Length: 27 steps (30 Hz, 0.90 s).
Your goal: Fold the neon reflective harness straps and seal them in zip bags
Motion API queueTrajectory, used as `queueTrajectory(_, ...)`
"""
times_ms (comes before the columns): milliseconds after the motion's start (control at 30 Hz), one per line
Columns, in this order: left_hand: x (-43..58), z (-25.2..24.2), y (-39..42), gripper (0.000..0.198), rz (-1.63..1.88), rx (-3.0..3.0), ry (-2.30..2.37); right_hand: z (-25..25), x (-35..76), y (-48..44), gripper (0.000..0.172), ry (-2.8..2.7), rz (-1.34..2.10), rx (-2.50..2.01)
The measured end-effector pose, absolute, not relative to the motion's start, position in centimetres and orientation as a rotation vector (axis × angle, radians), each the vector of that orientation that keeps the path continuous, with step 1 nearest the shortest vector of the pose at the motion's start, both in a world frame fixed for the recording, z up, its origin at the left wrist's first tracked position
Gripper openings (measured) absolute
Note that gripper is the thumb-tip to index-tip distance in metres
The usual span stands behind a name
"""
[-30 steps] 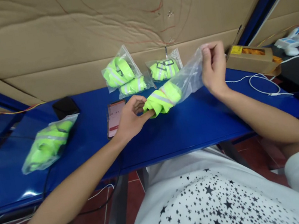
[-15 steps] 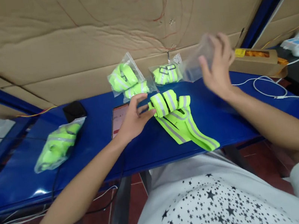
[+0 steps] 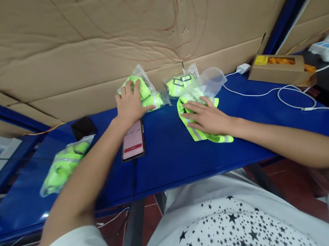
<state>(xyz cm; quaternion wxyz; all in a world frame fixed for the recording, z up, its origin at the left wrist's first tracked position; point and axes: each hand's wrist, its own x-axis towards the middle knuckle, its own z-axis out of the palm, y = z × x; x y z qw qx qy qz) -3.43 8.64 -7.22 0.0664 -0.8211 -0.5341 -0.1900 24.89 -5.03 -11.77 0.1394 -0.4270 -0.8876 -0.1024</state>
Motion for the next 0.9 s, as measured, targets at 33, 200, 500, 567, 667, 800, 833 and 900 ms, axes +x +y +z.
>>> queueTrajectory(33,-3.3,-7.4,8.8,0.112,-0.608,-2.456,-1.642,-11.7,25.4,-4.7,0.044,-2.543,-0.301,-1.291)
queueTrajectory(200,-4.0,-7.7,10.1,0.082,-0.691,-2.647,-1.551,-11.8,27.2,-3.0,0.042,-2.493,-0.281,-1.436)
queueTrajectory(500,-4.8,-5.2,8.2,0.035,-1.104,-2.624,-1.313,-8.6,26.7,-4.8,0.042,-2.158,-0.238,-1.243)
queueTrajectory(567,-4.5,-5.4,7.8,0.046,-1.023,-2.684,-1.258,-7.6,26.0,-6.4,0.041,-2.223,-0.186,-0.994)
queueTrajectory(667,-3.8,-6.5,7.9,0.056,-0.942,-2.776,-1.273,-7.8,24.9,-8.2,0.047,-2.493,-0.06,-0.725)
queueTrajectory(800,-3.0,-7.1,8.5,0.04,-1.06,-2.739,-1.332,-10.3,24.1,-8.4,0.045,-2.761,0.066,-0.707)
queueTrajectory(833,-2.8,-6.9,8.3,0.035,-1.146,-2.696,-1.318,-10.9,24.1,-8.1,0.043,-2.778,0.103,-0.711)
queueTrajectory(900,-2.4,-6.0,7.2,0.029,-1.336,-2.605,-1.268,-11.6,24.2,-7.3,0.041,-2.757,0.18,-0.745)
